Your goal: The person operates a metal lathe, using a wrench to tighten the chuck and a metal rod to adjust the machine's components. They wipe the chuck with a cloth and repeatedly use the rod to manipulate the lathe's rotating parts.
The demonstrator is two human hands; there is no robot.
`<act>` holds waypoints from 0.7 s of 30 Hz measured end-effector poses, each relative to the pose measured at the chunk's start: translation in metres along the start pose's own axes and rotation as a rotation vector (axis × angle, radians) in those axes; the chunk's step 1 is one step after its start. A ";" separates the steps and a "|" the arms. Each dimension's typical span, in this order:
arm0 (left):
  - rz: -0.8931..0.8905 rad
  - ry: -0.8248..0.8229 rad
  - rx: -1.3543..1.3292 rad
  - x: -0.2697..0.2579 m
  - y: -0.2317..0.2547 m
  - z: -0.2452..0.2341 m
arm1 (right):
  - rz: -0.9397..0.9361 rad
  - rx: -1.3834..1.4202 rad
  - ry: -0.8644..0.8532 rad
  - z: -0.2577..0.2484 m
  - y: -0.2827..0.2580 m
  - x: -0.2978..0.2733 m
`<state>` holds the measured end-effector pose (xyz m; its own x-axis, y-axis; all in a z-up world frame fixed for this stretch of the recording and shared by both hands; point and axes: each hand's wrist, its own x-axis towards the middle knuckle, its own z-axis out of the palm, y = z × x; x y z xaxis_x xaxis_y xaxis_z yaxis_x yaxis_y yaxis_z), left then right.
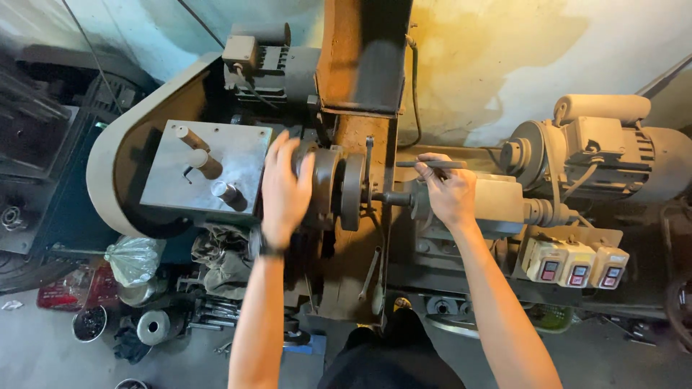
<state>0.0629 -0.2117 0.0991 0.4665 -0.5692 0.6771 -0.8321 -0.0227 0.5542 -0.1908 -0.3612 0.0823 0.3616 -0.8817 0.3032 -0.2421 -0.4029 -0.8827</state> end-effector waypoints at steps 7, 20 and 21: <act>-0.559 -0.262 -0.006 -0.014 0.022 -0.004 | -0.042 -0.053 0.023 -0.004 -0.007 -0.001; -1.008 -0.201 0.081 -0.272 -0.010 -0.098 | -0.153 0.589 0.389 -0.015 0.041 -0.053; -1.035 -0.188 0.104 -0.287 -0.016 -0.112 | -0.133 0.602 0.360 -0.001 0.025 -0.080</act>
<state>-0.0239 0.0446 -0.0499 0.9168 -0.3499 -0.1926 -0.0810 -0.6351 0.7681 -0.2272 -0.3009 0.0363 0.0087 -0.9027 0.4303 0.3603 -0.3986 -0.8434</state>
